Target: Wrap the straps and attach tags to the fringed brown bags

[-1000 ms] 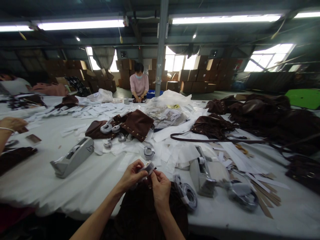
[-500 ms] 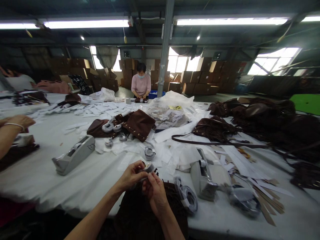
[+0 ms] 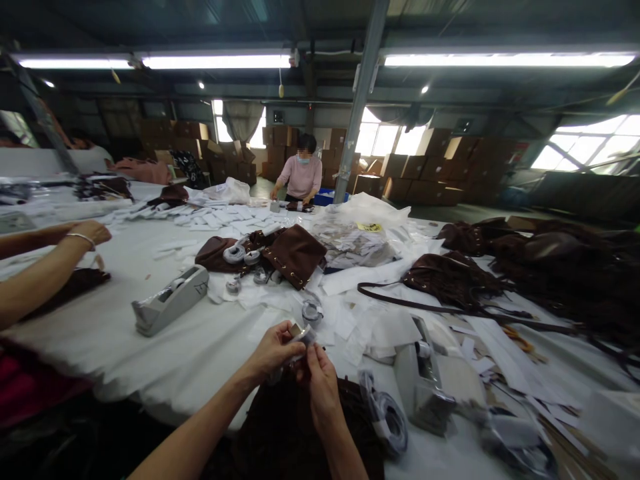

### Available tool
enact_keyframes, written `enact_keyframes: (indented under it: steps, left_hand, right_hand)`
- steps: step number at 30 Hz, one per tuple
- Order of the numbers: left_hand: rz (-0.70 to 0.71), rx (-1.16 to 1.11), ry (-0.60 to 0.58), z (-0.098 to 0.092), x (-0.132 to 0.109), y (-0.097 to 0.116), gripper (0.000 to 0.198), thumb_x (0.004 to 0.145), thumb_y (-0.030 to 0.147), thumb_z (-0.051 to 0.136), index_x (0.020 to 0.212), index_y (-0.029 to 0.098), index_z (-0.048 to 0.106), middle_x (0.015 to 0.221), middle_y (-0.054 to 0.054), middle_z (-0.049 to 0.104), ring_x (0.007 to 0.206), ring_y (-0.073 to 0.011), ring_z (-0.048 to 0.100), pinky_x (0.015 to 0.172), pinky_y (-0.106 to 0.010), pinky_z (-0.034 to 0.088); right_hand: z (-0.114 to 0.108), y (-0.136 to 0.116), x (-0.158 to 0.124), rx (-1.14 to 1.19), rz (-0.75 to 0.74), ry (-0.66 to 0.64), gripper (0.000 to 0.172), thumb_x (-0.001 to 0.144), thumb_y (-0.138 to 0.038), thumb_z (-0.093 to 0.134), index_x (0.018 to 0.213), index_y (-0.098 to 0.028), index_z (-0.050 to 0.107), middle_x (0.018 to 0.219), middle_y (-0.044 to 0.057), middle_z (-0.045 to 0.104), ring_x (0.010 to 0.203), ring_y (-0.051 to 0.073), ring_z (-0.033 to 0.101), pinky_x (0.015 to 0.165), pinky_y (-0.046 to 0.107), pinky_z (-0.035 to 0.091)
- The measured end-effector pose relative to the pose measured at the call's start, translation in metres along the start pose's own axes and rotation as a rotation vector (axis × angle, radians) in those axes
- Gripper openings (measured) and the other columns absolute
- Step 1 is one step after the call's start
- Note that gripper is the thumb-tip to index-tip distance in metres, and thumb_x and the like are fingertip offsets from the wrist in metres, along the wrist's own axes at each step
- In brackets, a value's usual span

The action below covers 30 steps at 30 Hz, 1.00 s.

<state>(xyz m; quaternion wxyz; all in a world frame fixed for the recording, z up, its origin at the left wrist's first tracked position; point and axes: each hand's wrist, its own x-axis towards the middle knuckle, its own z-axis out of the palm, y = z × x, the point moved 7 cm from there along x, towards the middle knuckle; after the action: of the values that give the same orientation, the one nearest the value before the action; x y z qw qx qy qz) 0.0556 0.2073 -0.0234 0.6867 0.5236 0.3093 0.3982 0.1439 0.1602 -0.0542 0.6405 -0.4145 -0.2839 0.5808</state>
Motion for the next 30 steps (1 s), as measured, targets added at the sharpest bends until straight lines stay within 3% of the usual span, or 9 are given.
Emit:
enact_keyframes:
  steps: [4,11,16,19,23,27,30]
  left_hand:
    - [-0.035,0.037,-0.009,-0.001,0.002,0.000,0.033,0.068,0.032,0.074,0.080,0.017,0.047,0.065,0.002,0.062,0.047,-0.0084,0.053,0.043,-0.017,0.037]
    - [-0.031,0.094,-0.117,0.010,0.001,0.004,0.036,0.065,0.034,0.077,0.076,0.016,0.048,0.071,0.001,0.060,0.056,-0.0089,0.054,0.049,-0.018,0.038]
    - [0.005,0.108,-0.093,0.014,-0.003,0.011,0.034,0.067,0.036,0.075,0.081,0.016,0.052,0.075,0.001,0.059,0.057,-0.0093,0.054,0.052,-0.020,0.040]
    - [-0.011,0.120,-0.145,0.018,-0.011,0.014,0.034,0.073,0.043,0.069,0.088,0.015,0.056,0.074,0.000,0.059,0.058,-0.0101,0.054,0.055,-0.021,0.041]
    - [-0.065,0.294,-0.185,0.012,-0.021,0.006,0.043,0.086,0.055,0.047,0.090,0.014,0.059,0.066,-0.001,0.060,0.057,-0.0126,0.053,0.053,-0.022,0.040]
    - [0.037,0.502,-0.188,0.005,-0.017,-0.001,0.039,0.086,0.053,0.046,0.087,0.016,0.059,0.070,0.000,0.060,0.064,-0.0150,0.054,0.061,-0.024,0.043]
    - [0.069,0.634,-0.111,0.004,-0.016,-0.005,0.037,0.086,0.052,0.044,0.080,0.018,0.059,0.066,0.001,0.059,0.062,-0.0154,0.052,0.059,-0.023,0.041]
  right_hand:
    - [-0.007,-0.003,-0.002,-0.164,-0.044,0.005,0.042,0.076,-0.051,0.067,0.099,-0.016,0.063,0.066,0.000,0.064,0.048,0.008,0.054,0.045,0.017,0.041]
    - [-0.012,-0.001,-0.002,-0.046,0.070,0.058,0.040,0.069,-0.049,0.074,0.083,-0.013,0.063,0.057,-0.001,0.062,0.041,0.006,0.051,0.038,0.014,0.035]
    - [-0.007,-0.002,-0.001,0.118,0.052,0.123,0.034,0.064,-0.041,0.079,0.081,-0.015,0.064,0.059,-0.005,0.058,0.044,0.004,0.048,0.038,0.012,0.036]
    - [-0.002,-0.002,-0.004,0.124,0.026,0.135,0.032,0.067,-0.040,0.077,0.081,-0.016,0.063,0.056,-0.006,0.054,0.043,0.004,0.044,0.037,0.012,0.033]
    - [0.002,0.003,-0.007,0.138,0.000,0.108,0.029,0.071,-0.043,0.071,0.077,-0.017,0.060,0.051,-0.008,0.047,0.040,0.004,0.036,0.036,0.014,0.028]
    - [-0.004,0.012,0.000,0.114,-0.030,0.119,0.032,0.071,-0.046,0.069,0.079,-0.017,0.060,0.052,-0.008,0.047,0.039,0.004,0.034,0.035,0.015,0.026]
    - [-0.009,0.016,0.004,0.021,-0.053,0.135,0.037,0.072,-0.051,0.066,0.078,-0.016,0.061,0.051,-0.007,0.048,0.038,0.004,0.034,0.034,0.015,0.025]
